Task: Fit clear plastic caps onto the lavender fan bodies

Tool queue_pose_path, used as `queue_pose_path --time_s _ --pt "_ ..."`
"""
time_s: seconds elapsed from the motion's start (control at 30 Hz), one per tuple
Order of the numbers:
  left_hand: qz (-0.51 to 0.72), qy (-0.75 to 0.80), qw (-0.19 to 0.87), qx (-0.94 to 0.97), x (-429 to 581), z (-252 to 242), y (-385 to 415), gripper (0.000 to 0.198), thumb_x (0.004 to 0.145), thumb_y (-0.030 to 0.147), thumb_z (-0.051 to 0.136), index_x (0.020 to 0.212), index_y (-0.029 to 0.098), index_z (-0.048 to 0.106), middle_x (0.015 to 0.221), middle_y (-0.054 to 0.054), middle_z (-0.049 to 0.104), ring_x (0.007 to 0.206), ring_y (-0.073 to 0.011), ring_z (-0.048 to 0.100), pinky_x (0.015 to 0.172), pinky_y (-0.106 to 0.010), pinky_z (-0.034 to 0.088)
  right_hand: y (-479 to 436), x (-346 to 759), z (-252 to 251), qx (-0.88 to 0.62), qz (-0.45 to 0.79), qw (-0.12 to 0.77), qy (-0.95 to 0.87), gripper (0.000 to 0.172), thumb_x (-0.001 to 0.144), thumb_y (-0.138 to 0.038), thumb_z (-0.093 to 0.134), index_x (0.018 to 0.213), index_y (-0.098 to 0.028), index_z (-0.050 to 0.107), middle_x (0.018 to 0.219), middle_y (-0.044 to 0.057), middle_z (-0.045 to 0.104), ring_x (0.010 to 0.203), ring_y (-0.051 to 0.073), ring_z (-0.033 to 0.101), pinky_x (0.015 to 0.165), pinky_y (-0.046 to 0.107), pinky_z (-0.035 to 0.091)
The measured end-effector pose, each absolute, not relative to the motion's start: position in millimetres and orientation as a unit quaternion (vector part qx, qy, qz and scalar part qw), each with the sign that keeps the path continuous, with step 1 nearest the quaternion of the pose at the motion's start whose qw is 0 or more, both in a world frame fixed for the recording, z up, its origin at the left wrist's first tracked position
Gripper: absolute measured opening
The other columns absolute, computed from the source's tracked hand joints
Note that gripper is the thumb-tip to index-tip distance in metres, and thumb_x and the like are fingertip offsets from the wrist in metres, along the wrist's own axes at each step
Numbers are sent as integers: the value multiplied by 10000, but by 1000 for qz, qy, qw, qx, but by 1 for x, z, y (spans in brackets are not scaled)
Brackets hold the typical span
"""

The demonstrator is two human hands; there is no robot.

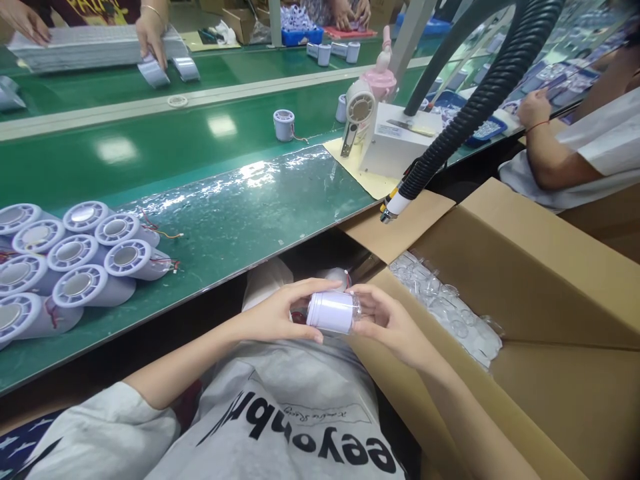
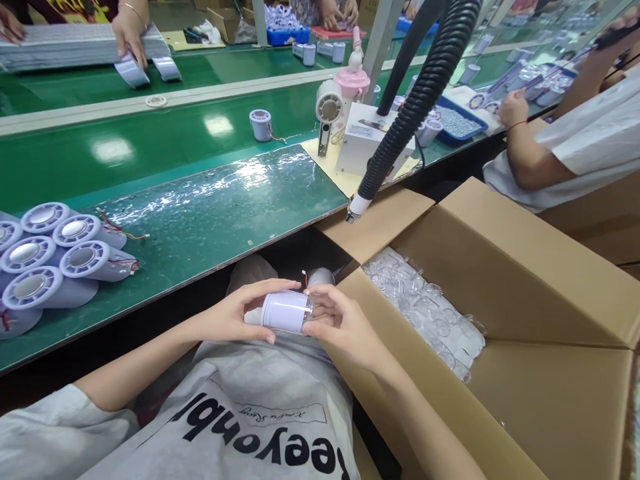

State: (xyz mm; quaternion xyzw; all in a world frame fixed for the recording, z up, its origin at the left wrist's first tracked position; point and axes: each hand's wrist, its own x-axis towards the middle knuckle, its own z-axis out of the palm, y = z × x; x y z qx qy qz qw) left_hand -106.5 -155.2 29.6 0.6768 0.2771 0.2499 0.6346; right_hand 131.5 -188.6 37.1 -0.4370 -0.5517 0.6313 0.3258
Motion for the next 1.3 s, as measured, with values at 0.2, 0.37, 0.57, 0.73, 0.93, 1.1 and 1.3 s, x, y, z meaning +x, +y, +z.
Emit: queue_pose_path --time_s 0.2,0.37,0.57,0.73,0.93,1.1,1.3 --pt "249 276 634 678 -106 30 -155 789 693 267 806 1400 300 456 1454 -113 460 1331 -290 456 1080 -459 412 -189 129 29 -445 685 319 -480 400 807 -456 686 1093 -220 537 860 30 675 760 187 669 699 339 575" --pt "256 268 635 678 -106 28 -156 782 695 257 804 1398 294 462 1459 -114 459 1342 -288 449 1087 -442 408 -190 124 25 -435 737 319 -408 404 802 -531 676 977 -187 554 826 27 678 682 157 692 616 273 590" --pt "269 255 625 687 -107 26 -156 794 684 225 813 1395 297 468 1460 -108 469 1350 -285 446 1111 -445 381 -193 116 28 -438 776 303 -337 504 802 -652 609 913 -167 531 672 42 694 532 147 688 473 186 548" --pt "276 248 607 703 -108 23 -157 795 692 233 809 1400 291 454 1472 -110 450 1369 -287 417 1116 -439 374 -193 114 28 -420 822 268 -276 567 885 -671 465 992 -126 576 629 63 695 485 121 670 445 141 532" --pt "271 268 613 692 -105 32 -163 636 745 259 766 1324 257 500 1328 -104 527 1229 -256 522 993 -376 476 -193 114 34 -446 844 189 -231 674 999 -564 75 942 -116 575 585 64 656 435 114 644 386 144 487" --pt "265 293 691 605 -103 41 -170 585 784 252 727 1312 265 475 1262 -77 548 1083 -202 594 893 -317 516 -200 119 34 -524 627 274 -507 361 984 -471 364 1014 -166 555 808 80 696 661 189 694 609 316 598" --pt "268 275 749 540 -104 38 -171 587 807 254 710 1334 315 458 1161 -45 601 992 -175 634 830 -292 537 -202 133 27 -329 303 374 -812 524 891 -56 529 1326 -344 477 1469 52 442 1338 247 445 1078 457 433"
